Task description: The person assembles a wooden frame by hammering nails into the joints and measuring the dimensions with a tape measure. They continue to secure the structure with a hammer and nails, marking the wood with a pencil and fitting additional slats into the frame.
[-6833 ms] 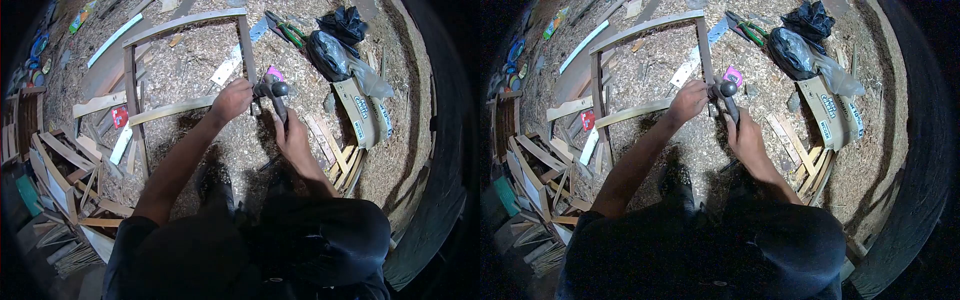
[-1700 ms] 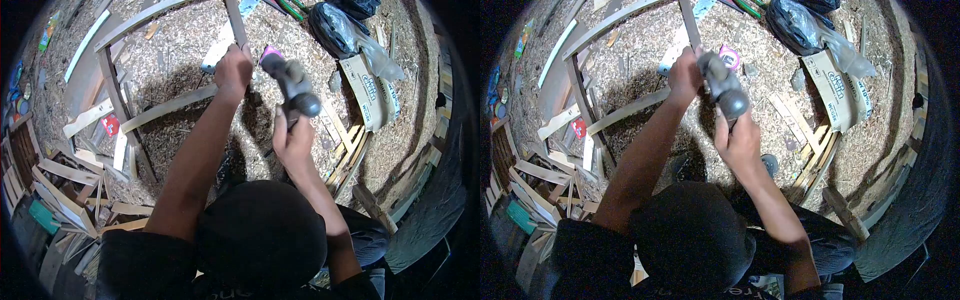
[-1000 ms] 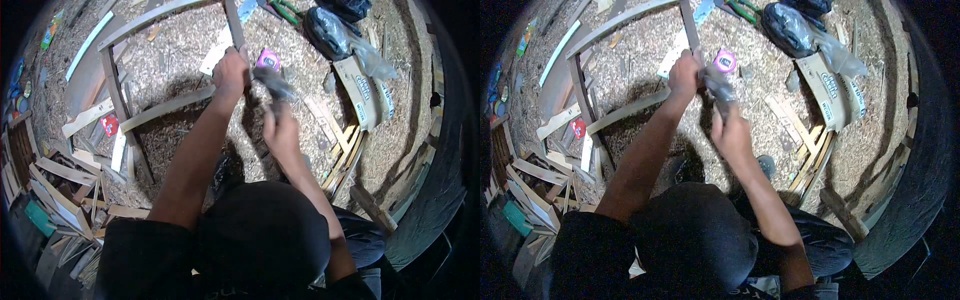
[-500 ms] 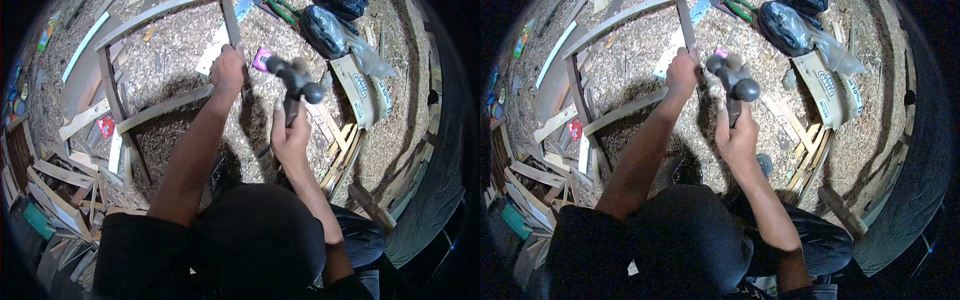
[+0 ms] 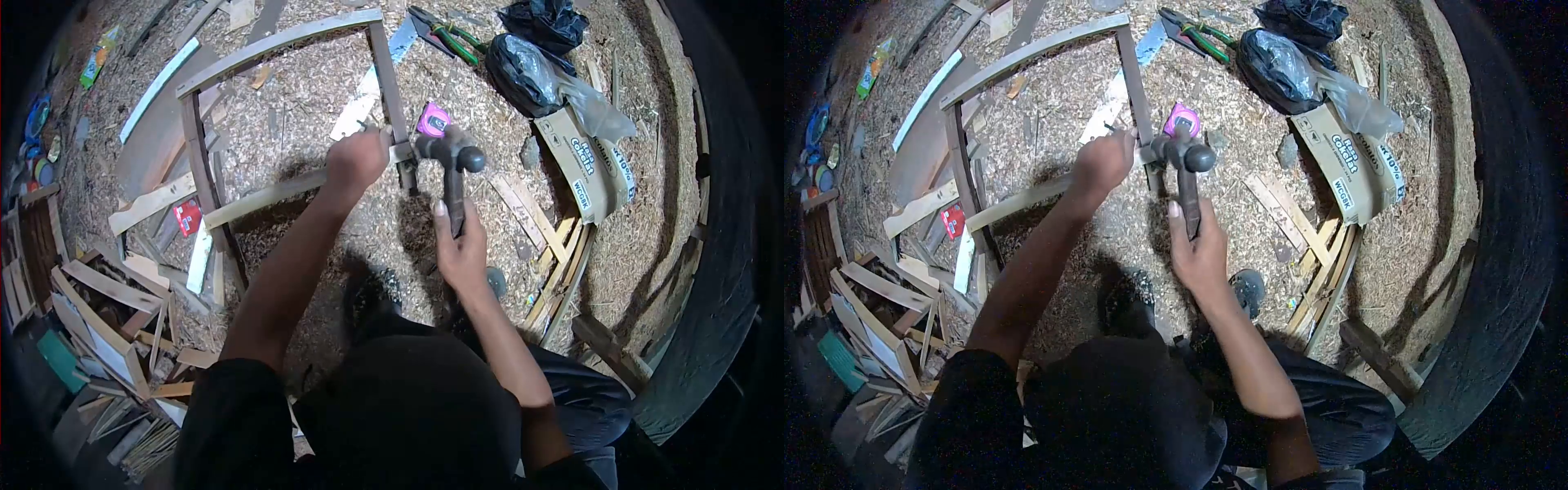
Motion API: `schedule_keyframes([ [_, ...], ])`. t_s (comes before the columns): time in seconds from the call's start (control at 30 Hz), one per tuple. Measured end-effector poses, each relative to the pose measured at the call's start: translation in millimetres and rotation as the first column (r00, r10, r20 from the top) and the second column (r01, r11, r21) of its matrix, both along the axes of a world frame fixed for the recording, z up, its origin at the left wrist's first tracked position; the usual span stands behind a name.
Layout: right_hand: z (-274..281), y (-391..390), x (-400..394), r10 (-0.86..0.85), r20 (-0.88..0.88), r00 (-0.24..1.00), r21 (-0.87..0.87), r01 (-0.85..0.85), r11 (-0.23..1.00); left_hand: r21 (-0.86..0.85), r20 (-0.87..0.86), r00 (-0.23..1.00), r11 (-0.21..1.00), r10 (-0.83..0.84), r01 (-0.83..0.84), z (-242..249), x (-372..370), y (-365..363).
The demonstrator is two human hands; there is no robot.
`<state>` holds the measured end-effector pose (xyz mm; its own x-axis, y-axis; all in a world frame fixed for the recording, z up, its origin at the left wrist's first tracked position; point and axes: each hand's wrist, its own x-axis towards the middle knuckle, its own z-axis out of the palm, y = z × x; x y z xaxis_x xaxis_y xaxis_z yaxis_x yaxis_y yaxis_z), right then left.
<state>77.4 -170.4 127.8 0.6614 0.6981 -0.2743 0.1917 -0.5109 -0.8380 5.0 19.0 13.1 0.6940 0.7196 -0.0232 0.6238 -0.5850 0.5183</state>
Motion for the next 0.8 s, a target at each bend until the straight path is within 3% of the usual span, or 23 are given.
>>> schedule_keyframes([
  [0.03,-5,-3,-3,-0.003,0.024,1.000,-0.049,0.004,0.999,-0.135,-0.066,0.998,0.991,-0.001,-0.008,3,4,1],
  [0.1,-9,-8,-5,-0.004,0.028,1.000,-0.189,0.009,0.982,-0.117,-0.098,0.995,0.992,0.030,-0.042,4,10,0],
  [0.2,-13,-7,-4,-0.039,0.010,0.999,-0.045,0.039,0.998,-0.201,-0.213,0.976,0.976,0.039,-0.083,8,10,1],
  [0.23,-13,-6,-4,-0.023,0.089,0.996,-0.029,0.025,0.999,-0.248,-0.250,0.968,0.965,0.018,-0.082,10,12,3],
  [0.33,-24,-12,0,-0.017,0.023,1.000,-0.144,0.020,0.989,-0.307,-0.325,0.946,0.947,-0.011,-0.094,14,14,9],
  [0.43,-42,-6,-3,-0.054,0.136,0.989,-0.106,0.069,0.992,-0.322,-0.359,0.933,0.939,-0.002,-0.122,16,15,8],
  [0.63,-94,46,-1,-0.105,0.396,0.912,-0.055,0.138,0.989,-0.116,-0.161,0.983,0.987,0.089,-0.108,1,11,-3],
  [0.8,-98,50,-2,-0.121,0.236,0.964,-0.163,0.162,0.973,-0.162,-0.146,0.989,0.985,0.037,-0.061,8,8,-3],
])
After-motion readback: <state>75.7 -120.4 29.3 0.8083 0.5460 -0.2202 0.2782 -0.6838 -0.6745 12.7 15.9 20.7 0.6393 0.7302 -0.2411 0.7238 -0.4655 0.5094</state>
